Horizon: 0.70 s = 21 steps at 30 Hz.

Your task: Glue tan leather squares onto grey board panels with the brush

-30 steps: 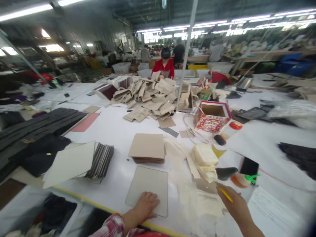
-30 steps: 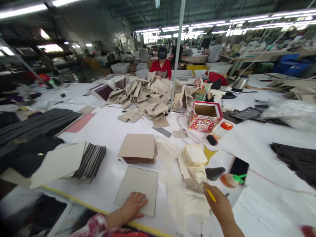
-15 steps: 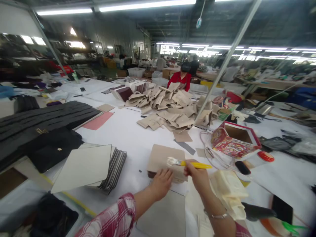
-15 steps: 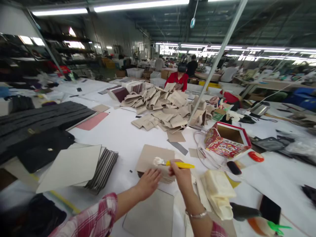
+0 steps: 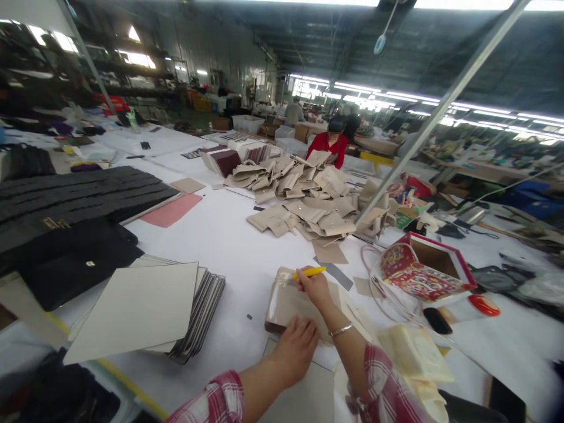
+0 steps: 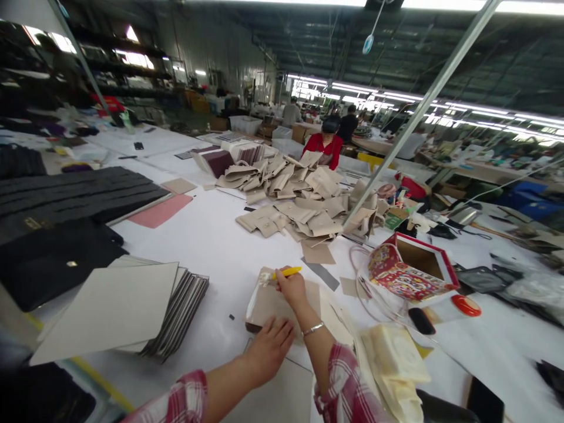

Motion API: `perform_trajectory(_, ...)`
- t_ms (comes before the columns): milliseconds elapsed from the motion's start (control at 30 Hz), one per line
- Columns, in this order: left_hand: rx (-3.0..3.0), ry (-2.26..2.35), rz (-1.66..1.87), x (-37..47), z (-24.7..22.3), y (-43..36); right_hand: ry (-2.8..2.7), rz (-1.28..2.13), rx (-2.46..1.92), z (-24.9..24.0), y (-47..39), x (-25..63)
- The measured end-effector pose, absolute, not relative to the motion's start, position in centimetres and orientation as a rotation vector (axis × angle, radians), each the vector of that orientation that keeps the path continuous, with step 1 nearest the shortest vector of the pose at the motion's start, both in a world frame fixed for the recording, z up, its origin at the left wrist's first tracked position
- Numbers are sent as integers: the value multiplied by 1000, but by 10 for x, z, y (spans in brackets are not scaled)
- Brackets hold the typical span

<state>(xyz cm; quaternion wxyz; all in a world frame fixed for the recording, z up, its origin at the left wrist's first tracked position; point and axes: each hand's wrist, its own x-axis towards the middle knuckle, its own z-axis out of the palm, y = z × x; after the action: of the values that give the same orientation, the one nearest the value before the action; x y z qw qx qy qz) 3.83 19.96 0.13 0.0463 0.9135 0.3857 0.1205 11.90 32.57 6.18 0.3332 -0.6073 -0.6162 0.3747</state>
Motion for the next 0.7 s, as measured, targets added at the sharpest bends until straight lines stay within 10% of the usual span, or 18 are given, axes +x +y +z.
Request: perform_trajectory(700, 2730, 1334, 171, 61, 31, 232, -1419, 641, -1882, 64, 201, 255)
